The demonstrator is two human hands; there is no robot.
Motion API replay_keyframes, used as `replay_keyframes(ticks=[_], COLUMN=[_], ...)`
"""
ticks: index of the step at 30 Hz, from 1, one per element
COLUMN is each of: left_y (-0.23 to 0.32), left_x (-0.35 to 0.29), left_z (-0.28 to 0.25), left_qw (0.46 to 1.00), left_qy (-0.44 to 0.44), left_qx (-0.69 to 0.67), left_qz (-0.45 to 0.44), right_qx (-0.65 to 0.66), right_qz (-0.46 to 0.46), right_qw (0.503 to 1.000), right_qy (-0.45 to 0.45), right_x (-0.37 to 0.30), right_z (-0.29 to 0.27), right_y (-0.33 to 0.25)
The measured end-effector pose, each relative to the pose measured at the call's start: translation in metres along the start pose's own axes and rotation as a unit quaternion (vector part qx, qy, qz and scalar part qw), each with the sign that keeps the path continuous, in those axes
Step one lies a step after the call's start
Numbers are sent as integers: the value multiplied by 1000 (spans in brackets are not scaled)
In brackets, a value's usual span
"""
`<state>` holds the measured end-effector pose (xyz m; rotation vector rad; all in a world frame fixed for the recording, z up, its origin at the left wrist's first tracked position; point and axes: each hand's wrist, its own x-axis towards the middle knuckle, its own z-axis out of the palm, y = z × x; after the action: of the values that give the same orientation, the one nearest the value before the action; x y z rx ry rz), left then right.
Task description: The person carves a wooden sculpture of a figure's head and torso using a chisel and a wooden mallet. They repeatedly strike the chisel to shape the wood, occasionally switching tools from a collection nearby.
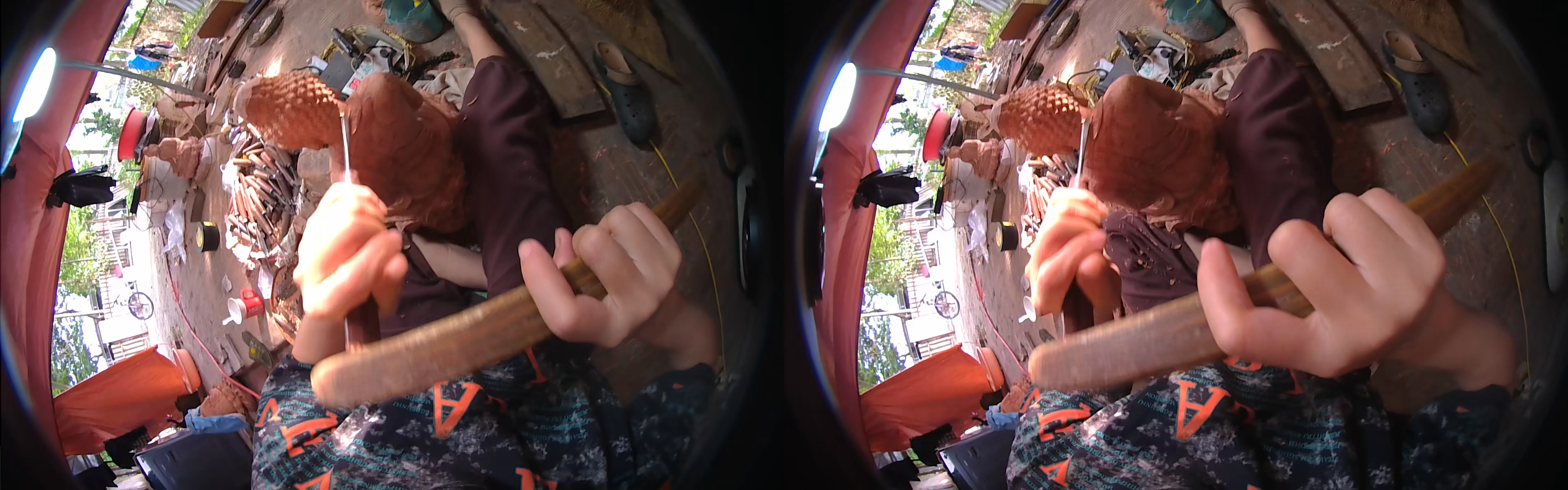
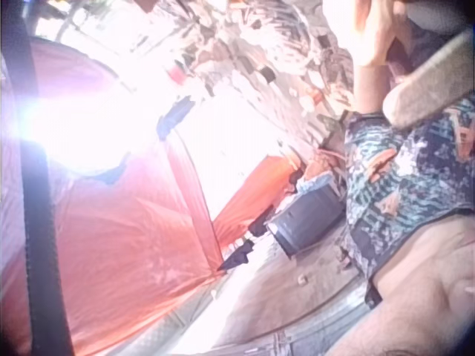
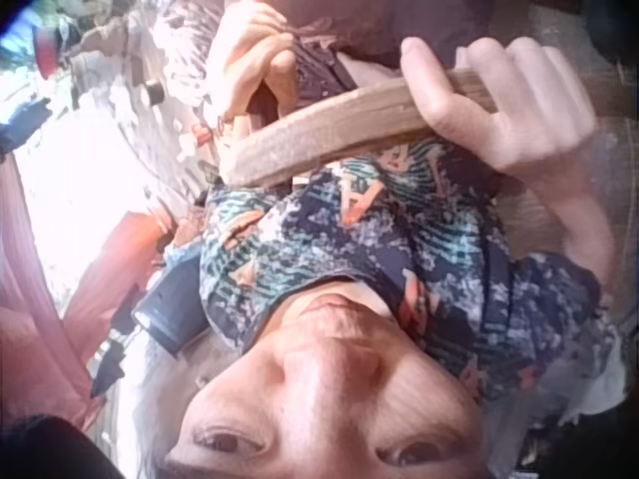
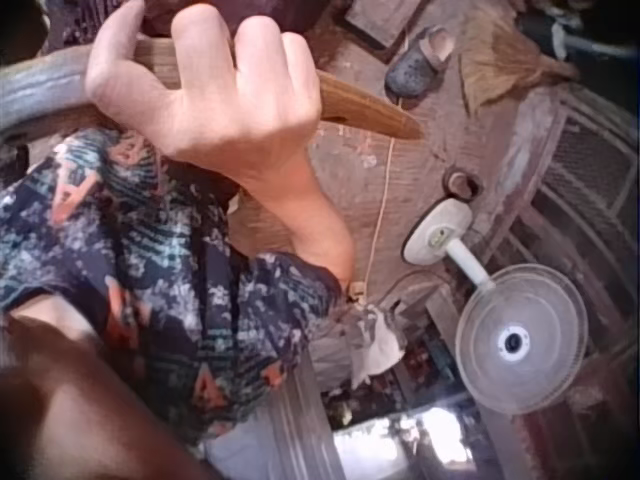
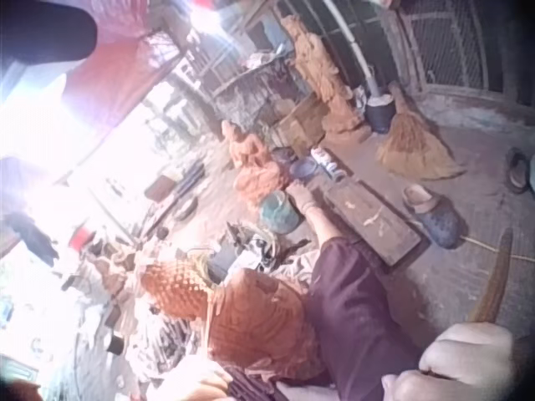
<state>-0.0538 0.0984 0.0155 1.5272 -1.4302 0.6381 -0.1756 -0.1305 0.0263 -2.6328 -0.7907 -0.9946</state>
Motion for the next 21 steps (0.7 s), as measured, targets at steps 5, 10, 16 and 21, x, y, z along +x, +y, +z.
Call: replay_keyframes(ticks=[5,10,16,21], left_y=[8,6,11,48], left_x=[2,12,17,5], left_z=[-2,14,12,-17], left_qw=[999,999,993,978], left_qy=[-31,1,14,134], left_qx=[26,52,94,113], left_qz=[-8,-16,-64,-109], right_qx=[105,40,150,434], right_qz=[-26,2,97,324], right_qw=[988,999,983,840], right_qy=[108,17,36,41], right_x=[-8,-4,-20,0], right_z=[11,6,20,50], right_y=[4,12,12,17])
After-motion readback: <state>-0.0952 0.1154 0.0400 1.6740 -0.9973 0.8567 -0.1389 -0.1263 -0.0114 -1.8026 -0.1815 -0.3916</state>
